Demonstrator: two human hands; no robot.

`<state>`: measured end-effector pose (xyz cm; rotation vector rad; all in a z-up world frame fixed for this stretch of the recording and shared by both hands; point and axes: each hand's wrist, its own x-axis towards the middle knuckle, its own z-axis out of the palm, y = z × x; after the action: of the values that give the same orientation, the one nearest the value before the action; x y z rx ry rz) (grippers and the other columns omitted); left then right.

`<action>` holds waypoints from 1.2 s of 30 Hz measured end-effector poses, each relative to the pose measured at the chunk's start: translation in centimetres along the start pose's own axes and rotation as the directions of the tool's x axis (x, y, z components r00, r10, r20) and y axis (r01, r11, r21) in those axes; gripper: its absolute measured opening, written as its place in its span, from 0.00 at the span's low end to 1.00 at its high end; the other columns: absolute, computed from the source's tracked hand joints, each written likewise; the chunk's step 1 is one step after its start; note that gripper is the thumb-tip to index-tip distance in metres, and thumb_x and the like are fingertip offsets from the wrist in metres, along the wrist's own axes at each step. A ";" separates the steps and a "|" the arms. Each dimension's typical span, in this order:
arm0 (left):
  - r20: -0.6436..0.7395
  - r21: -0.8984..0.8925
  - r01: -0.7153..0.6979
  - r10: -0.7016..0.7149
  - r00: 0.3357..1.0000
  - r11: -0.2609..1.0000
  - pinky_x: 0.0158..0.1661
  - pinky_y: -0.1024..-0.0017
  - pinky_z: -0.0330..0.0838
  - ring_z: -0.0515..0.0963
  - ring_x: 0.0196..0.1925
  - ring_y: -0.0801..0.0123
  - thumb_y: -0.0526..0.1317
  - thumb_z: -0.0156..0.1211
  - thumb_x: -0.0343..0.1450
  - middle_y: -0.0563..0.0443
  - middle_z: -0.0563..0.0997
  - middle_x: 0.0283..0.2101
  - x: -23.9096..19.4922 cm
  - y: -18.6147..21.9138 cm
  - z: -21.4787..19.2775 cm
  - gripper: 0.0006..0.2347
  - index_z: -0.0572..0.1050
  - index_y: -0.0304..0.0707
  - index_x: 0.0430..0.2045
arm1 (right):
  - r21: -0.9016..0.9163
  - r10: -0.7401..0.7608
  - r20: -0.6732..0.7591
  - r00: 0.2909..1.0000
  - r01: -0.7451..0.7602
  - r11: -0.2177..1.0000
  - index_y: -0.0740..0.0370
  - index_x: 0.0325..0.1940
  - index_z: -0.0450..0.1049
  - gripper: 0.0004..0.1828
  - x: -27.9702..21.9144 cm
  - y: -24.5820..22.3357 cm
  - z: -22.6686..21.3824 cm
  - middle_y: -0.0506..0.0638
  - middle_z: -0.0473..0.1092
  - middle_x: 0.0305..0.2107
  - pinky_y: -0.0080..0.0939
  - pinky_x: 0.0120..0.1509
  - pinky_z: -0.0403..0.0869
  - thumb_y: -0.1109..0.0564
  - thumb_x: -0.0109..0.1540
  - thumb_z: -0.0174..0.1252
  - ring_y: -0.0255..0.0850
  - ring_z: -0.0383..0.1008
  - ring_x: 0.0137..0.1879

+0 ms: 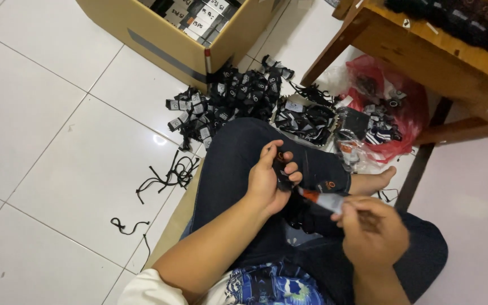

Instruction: The person sits on the floor and uses scissors to cut the drawstrings off small black pouches. They handle each pouch, cut the cords, and place the finished items on a nearby wooden table.

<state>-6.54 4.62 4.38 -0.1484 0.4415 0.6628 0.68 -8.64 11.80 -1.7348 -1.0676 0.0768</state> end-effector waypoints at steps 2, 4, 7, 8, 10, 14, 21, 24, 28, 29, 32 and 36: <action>0.034 -0.019 0.042 -0.042 0.999 0.999 0.21 0.78 0.58 0.63 0.22 0.72 0.40 0.42 0.69 0.49 0.65 0.28 -0.2 -0.4 -0.2 0.05 0.62 0.47 0.36 | -0.081 -0.073 -0.020 0.997 0.071 0.994 0.74 0.32 0.60 0.10 1.2 -1.3 0.2 0.63 0.68 0.30 0.31 0.35 0.70 0.76 0.51 0.52 0.42 0.70 0.32; 0.066 -0.035 0.086 -0.083 0.994 0.996 0.22 0.76 0.59 0.64 0.24 0.69 0.39 0.44 0.67 0.47 0.67 0.28 -0.4 -1.0 -0.5 0.07 0.62 0.46 0.37 | -0.162 -0.143 -0.033 0.989 0.136 0.977 0.75 0.32 0.61 0.10 2.2 -1.9 0.5 0.65 0.67 0.34 0.37 0.44 0.70 0.78 0.51 0.52 0.47 0.71 0.40; 0.110 0.027 0.065 -0.068 0.992 0.997 0.28 0.73 0.69 0.74 0.29 0.63 0.42 0.43 0.69 0.43 0.73 0.32 -0.7 -1.7 -0.7 0.08 0.62 0.44 0.39 | -0.408 -0.362 0.102 0.927 0.371 0.834 0.71 0.28 0.66 0.09 3.0 -1.7 1.7 0.60 0.71 0.32 0.36 0.37 0.69 0.74 0.49 0.58 0.44 0.71 0.35; 0.105 0.048 0.076 -0.081 0.991 0.996 0.33 0.70 0.69 0.73 0.33 0.61 0.43 0.44 0.69 0.42 0.73 0.34 -0.9 -1.8 -0.6 0.08 0.62 0.45 0.38 | -0.278 -0.361 0.173 0.916 0.397 0.874 0.71 0.28 0.66 0.09 2.9 -1.4 2.2 0.60 0.70 0.32 0.37 0.39 0.69 0.73 0.46 0.58 0.45 0.70 0.36; 0.107 0.069 0.080 -0.087 0.990 0.994 0.38 0.67 0.69 0.73 0.37 0.59 0.44 0.44 0.68 0.42 0.72 0.37 -1.0 -1.6 -0.3 0.08 0.62 0.46 0.37 | -0.139 -0.377 0.242 0.894 0.416 0.898 0.71 0.27 0.66 0.10 2.7 -0.8 2.8 0.59 0.69 0.31 0.38 0.40 0.69 0.73 0.44 0.57 0.46 0.70 0.37; 0.107 0.207 0.081 -0.105 0.989 0.975 0.36 0.70 0.68 0.73 0.35 0.62 0.36 0.42 0.68 0.44 0.70 0.34 -1.3 -1.1 0.0 0.11 0.57 0.45 0.44 | -0.079 -0.300 0.415 0.859 0.362 0.929 0.65 0.33 0.69 0.15 1.6 0.7 2.7 0.52 0.69 0.35 0.37 0.46 0.66 0.62 0.44 0.60 0.42 0.68 0.41; 0.160 0.259 0.068 -0.112 0.981 0.964 0.29 0.76 0.67 0.71 0.29 0.71 0.39 0.41 0.70 0.49 0.66 0.33 -1.3 -1.4 0.4 0.08 0.59 0.43 0.41 | -0.022 -0.208 0.321 0.924 0.227 0.974 0.68 0.34 0.71 0.19 0.8 1.6 2.0 0.51 0.68 0.27 0.32 0.40 0.67 0.62 0.41 0.65 0.36 0.67 0.31; 0.154 0.276 0.060 -0.106 0.982 0.959 0.30 0.77 0.67 0.70 0.33 0.71 0.38 0.40 0.69 0.48 0.66 0.37 -1.4 -1.5 0.7 0.08 0.58 0.43 0.40 | -0.026 -0.151 0.315 0.937 0.168 0.985 0.68 0.34 0.71 0.17 0.3 1.7 1.9 0.51 0.69 0.30 0.27 0.35 0.68 0.65 0.42 0.64 0.34 0.67 0.29; 0.085 0.387 0.052 -0.092 0.992 0.920 0.23 0.76 0.67 0.69 0.27 0.69 0.36 0.44 0.67 0.46 0.66 0.35 -1.6 -1.6 1.1 0.11 0.58 0.46 0.41 | -0.028 -0.133 0.277 0.951 0.147 0.989 0.68 0.35 0.70 0.18 0.0 1.6 2.2 0.52 0.69 0.33 0.26 0.36 0.69 0.67 0.43 0.63 0.34 0.68 0.31; 0.042 0.416 0.020 -0.041 0.998 0.909 0.25 0.76 0.66 0.68 0.26 0.70 0.36 0.44 0.66 0.47 0.65 0.33 -1.5 -1.7 1.1 0.11 0.57 0.47 0.41 | -0.041 -0.139 0.249 0.959 0.153 0.987 0.69 0.35 0.69 0.17 0.0 1.5 2.2 0.53 0.68 0.34 0.26 0.35 0.68 0.68 0.44 0.62 0.34 0.68 0.32; -0.012 0.475 -0.029 0.039 0.999 0.879 0.26 0.76 0.65 0.67 0.25 0.72 0.36 0.44 0.67 0.49 0.62 0.31 -1.6 -1.8 1.7 0.11 0.56 0.46 0.42 | -0.057 -0.180 0.202 0.963 0.195 0.979 0.68 0.32 0.70 0.14 -0.3 1.6 2.4 0.52 0.67 0.31 0.29 0.37 0.68 0.68 0.44 0.62 0.36 0.67 0.33; -0.011 0.435 -0.049 0.059 0.998 0.899 0.24 0.76 0.62 0.63 0.24 0.74 0.35 0.42 0.68 0.50 0.60 0.30 -1.5 -2.1 1.8 0.08 0.58 0.45 0.39 | -0.048 -0.201 0.216 0.955 0.216 0.975 0.67 0.28 0.69 0.10 -0.2 1.3 2.3 0.50 0.67 0.27 0.29 0.34 0.66 0.71 0.44 0.58 0.36 0.65 0.30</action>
<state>-5.62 2.64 6.61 0.2832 0.6085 0.6017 0.16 -7.22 9.67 -1.6942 -1.4196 0.0920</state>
